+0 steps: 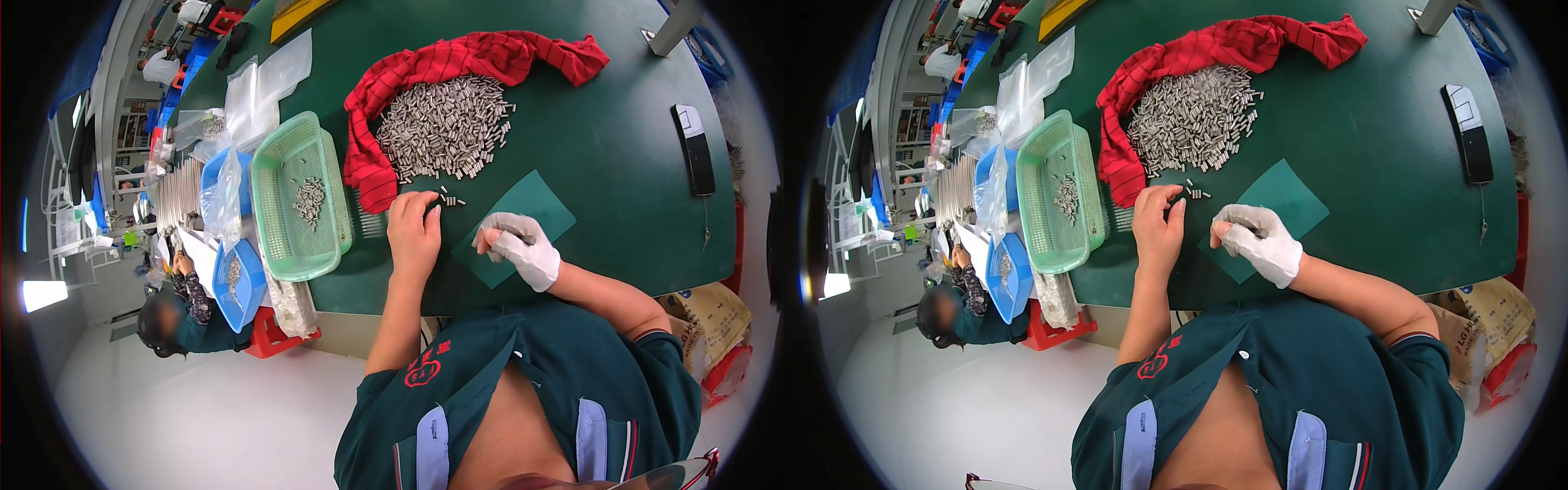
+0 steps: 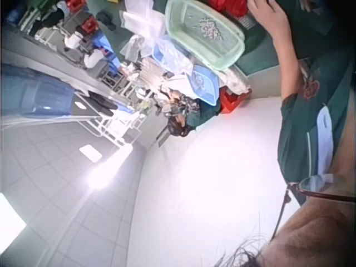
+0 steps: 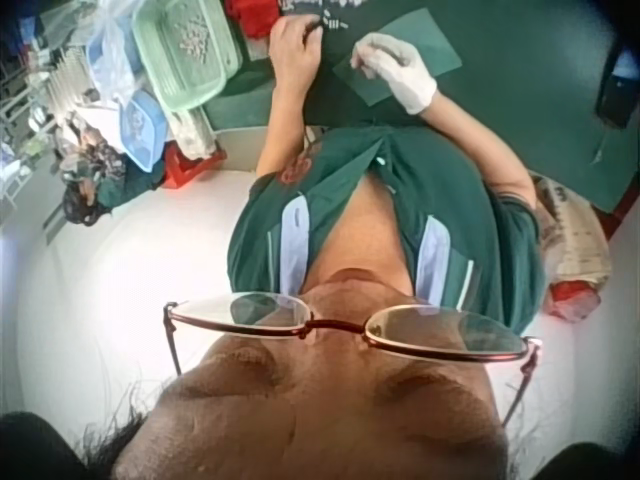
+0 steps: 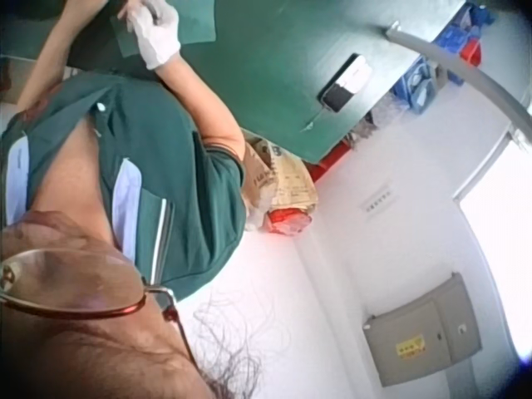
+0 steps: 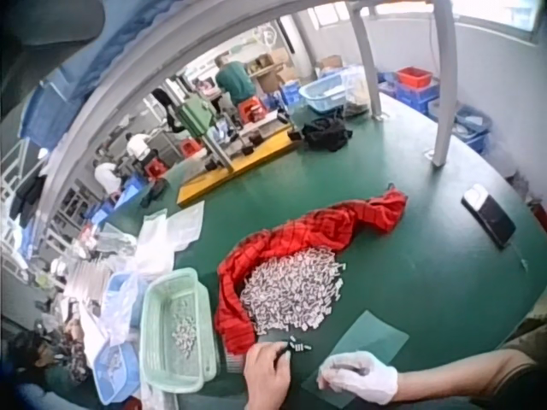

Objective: The person picks up small metal components by hand from a pile on a green mat, then sorts them into a plastic tray.

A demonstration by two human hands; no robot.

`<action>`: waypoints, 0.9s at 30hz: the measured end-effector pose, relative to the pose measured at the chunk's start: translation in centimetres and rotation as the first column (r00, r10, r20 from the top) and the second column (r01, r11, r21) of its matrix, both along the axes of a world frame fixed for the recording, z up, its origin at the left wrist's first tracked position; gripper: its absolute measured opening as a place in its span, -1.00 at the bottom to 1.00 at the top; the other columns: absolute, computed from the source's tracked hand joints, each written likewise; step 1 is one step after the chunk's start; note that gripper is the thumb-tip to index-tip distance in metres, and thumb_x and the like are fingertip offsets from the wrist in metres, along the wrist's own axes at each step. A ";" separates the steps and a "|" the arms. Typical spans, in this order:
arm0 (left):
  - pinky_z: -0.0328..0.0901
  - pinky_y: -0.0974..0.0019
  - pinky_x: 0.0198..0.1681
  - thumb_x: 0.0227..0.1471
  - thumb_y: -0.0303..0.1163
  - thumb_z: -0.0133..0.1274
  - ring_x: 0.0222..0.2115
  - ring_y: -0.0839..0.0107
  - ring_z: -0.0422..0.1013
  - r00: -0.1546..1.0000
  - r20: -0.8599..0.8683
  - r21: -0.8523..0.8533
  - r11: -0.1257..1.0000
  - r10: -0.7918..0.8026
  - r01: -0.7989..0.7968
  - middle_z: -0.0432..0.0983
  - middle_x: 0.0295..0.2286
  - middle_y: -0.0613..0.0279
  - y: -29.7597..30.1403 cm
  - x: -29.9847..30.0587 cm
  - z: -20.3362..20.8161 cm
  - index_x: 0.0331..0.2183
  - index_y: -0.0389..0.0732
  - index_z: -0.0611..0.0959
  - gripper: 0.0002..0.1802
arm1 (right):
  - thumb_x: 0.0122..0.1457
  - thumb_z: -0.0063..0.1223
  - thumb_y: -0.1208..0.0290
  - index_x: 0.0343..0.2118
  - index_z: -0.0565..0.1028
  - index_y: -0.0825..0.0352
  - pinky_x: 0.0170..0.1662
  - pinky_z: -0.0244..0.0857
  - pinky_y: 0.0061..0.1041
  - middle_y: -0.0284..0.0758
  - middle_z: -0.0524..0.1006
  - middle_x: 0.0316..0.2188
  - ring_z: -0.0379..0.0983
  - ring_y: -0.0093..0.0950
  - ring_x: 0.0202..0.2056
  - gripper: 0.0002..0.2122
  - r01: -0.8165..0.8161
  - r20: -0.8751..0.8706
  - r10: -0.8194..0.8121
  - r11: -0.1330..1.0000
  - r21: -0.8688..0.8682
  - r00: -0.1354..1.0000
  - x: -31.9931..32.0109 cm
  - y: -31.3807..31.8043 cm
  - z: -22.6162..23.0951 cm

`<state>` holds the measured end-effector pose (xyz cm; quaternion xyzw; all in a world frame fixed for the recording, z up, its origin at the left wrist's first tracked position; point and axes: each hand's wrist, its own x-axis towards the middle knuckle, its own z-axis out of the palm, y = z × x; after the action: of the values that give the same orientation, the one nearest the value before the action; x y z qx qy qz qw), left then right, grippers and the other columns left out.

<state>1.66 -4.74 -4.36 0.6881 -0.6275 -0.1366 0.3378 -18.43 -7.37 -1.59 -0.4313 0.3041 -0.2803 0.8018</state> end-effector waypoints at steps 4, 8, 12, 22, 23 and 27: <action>0.26 0.18 -0.20 -0.16 -0.55 0.11 -0.29 0.16 0.35 0.990 0.100 -0.012 0.995 -0.099 0.101 0.41 -0.38 0.14 -0.9 0.3 0.0 -0.35 -0.21 0.57 -0.79 | 0.19 -0.10 0.30 -0.45 0.44 0.35 -0.45 0.09 -0.69 -0.46 0.43 -0.53 0.17 -0.71 -0.53 -0.79 0.001 -0.007 0.000 1.000 0.018 1.000 0.0 -0.2 0.0; 0.26 0.18 -0.21 -0.17 -0.56 0.11 -0.29 0.16 0.35 0.989 0.111 -0.022 0.995 -0.094 0.097 0.40 -0.39 0.14 -1.0 0.5 -0.1 -0.35 -0.21 0.57 -0.79 | 0.20 -0.10 0.30 -0.45 0.43 0.34 -0.40 0.16 -0.66 -0.42 0.44 -0.50 0.24 -0.67 -0.51 -0.79 -0.023 -0.023 0.024 0.999 0.024 0.999 -0.1 -0.3 0.1; 0.26 0.18 -0.21 -0.17 -0.56 0.11 -0.30 0.15 0.35 0.991 0.087 -0.011 0.994 -0.106 0.107 0.40 -0.39 0.14 -1.0 0.6 -0.1 -0.35 -0.21 0.57 -0.79 | 0.20 -0.10 0.30 -0.43 0.43 0.35 -0.40 0.17 -0.66 -0.41 0.45 -0.49 0.24 -0.67 -0.51 -0.79 -0.026 -0.019 0.026 1.000 0.018 0.999 -0.1 -0.3 0.0; 0.26 0.17 -0.26 -0.17 -0.56 0.12 -0.34 0.15 0.34 0.977 0.109 0.054 0.983 -0.182 0.177 0.38 -0.44 0.15 -1.5 1.2 0.8 -0.44 -0.24 0.54 -0.87 | 0.18 -0.09 0.30 -0.48 0.45 0.35 -0.48 0.07 -0.69 -0.51 0.35 -0.60 0.15 -0.73 -0.55 -0.78 0.009 -0.031 -0.008 1.000 0.029 0.999 0.1 -0.1 0.1; 0.26 0.17 -0.26 -0.17 -0.56 0.12 -0.34 0.15 0.34 0.977 0.109 0.055 0.983 -0.182 0.177 0.38 -0.44 0.15 -1.5 1.2 0.7 -0.44 -0.24 0.54 -0.87 | 0.19 -0.09 0.31 -0.45 0.44 0.35 -0.44 0.13 -0.67 -0.45 0.41 -0.54 0.20 -0.70 -0.53 -0.79 -0.009 -0.037 0.010 1.000 0.016 0.999 0.0 -0.2 0.0; 0.26 0.16 -0.28 -0.16 -0.56 0.11 -0.35 0.14 0.34 0.977 0.107 0.079 0.981 -0.186 0.178 0.38 -0.45 0.15 -1.2 1.4 0.7 -0.47 -0.25 0.52 -0.89 | 0.19 -0.10 0.31 -0.41 0.43 0.36 -0.41 0.18 -0.66 -0.39 0.46 -0.48 0.25 -0.67 -0.51 -0.79 -0.028 -0.036 0.028 1.000 0.007 0.999 0.0 -0.3 0.0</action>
<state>3.01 -5.99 -3.61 0.6456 -0.7011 -0.1488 0.2637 -18.45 -7.66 -1.64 -0.4379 0.3136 -0.2602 0.8014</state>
